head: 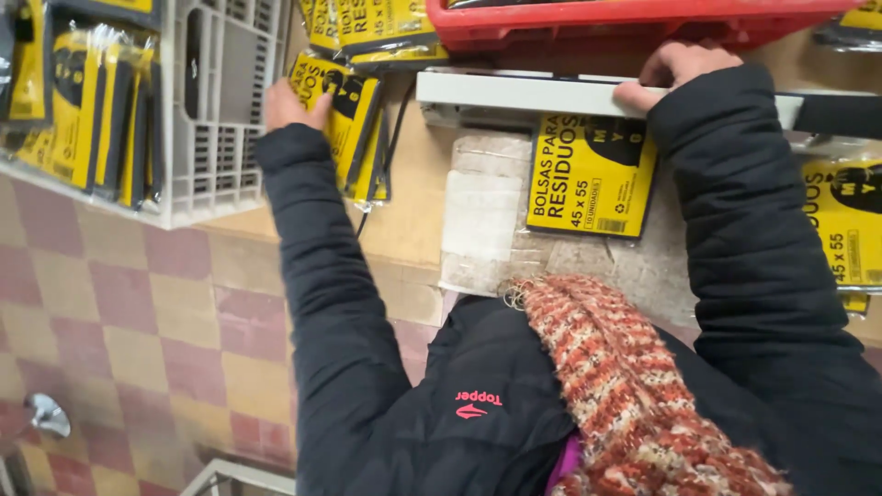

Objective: The recorder is sealing plastic bags using an impulse sealer and stacking them for packaging.

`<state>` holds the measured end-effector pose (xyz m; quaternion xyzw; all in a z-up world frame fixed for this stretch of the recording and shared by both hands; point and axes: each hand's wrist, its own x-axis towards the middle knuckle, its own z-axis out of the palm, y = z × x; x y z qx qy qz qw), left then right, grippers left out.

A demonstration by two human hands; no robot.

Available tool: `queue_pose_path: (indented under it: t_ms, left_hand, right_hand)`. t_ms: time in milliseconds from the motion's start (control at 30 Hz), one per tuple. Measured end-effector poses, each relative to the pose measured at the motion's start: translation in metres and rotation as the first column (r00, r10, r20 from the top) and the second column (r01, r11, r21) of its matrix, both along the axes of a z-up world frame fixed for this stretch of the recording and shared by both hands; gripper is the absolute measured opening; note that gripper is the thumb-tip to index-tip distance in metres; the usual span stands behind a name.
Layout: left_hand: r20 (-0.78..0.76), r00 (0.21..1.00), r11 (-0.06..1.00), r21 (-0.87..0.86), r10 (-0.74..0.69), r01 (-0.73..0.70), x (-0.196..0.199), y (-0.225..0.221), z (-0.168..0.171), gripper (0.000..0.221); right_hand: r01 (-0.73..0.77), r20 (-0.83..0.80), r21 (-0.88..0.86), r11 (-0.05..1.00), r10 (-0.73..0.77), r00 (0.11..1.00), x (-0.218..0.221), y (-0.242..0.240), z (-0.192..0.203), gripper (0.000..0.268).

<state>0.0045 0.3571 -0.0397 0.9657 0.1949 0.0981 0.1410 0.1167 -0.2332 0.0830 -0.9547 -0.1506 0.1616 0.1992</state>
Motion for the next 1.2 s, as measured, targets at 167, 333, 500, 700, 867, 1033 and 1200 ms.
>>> queue_pose_path:
  t_ms: [167, 333, 500, 700, 867, 1033, 1200]
  left_hand:
    - [-0.407, 0.913, 0.993, -0.117, -0.042, -0.006, 0.031, 0.028, 0.026, 0.087]
    - [-0.477, 0.877, 0.993, -0.063, 0.058, -0.099, 0.037, 0.024, 0.039, 0.069]
    - [-0.242, 0.956, 0.986, 0.039, 0.168, -0.164, 0.019, 0.010, 0.033, 0.038]
    - [-0.272, 0.950, 0.987, 0.090, 0.153, -0.133, 0.024, 0.000, 0.029, 0.068]
    - [-0.451, 0.877, 0.985, 0.040, 0.167, -0.168, 0.027, 0.017, 0.027, 0.087]
    - [-0.474, 0.875, 0.928, -0.271, 0.103, -0.256, 0.028, 0.039, -0.001, 0.060]
    - [-0.083, 0.996, 0.947, -0.315, 0.038, -0.062, -0.007, 0.027, 0.032, 0.045]
  right_hand:
    - [0.038, 0.011, -0.037, 0.999, -0.037, 0.999, -0.003, 0.001, 0.002, 0.047]
    - [0.011, 0.077, -0.024, 1.000, -0.009, 0.997, -0.006, 0.000, 0.003, 0.048]
    - [0.013, 0.062, -0.026, 1.000, -0.012, 0.998, -0.003, 0.002, -0.005, 0.050]
    - [0.016, 0.048, -0.031, 0.999, -0.015, 0.999, -0.003, 0.002, -0.007, 0.049]
    - [0.025, 0.014, -0.017, 1.000, -0.025, 1.000, 0.002, 0.004, -0.006, 0.049]
    - [0.001, 0.146, 0.065, 0.998, -0.010, 0.989, -0.007, -0.001, 0.008, 0.038]
    - [-0.025, 0.084, 0.519, 0.854, -0.022, 0.996, -0.030, -0.027, 0.022, 0.021]
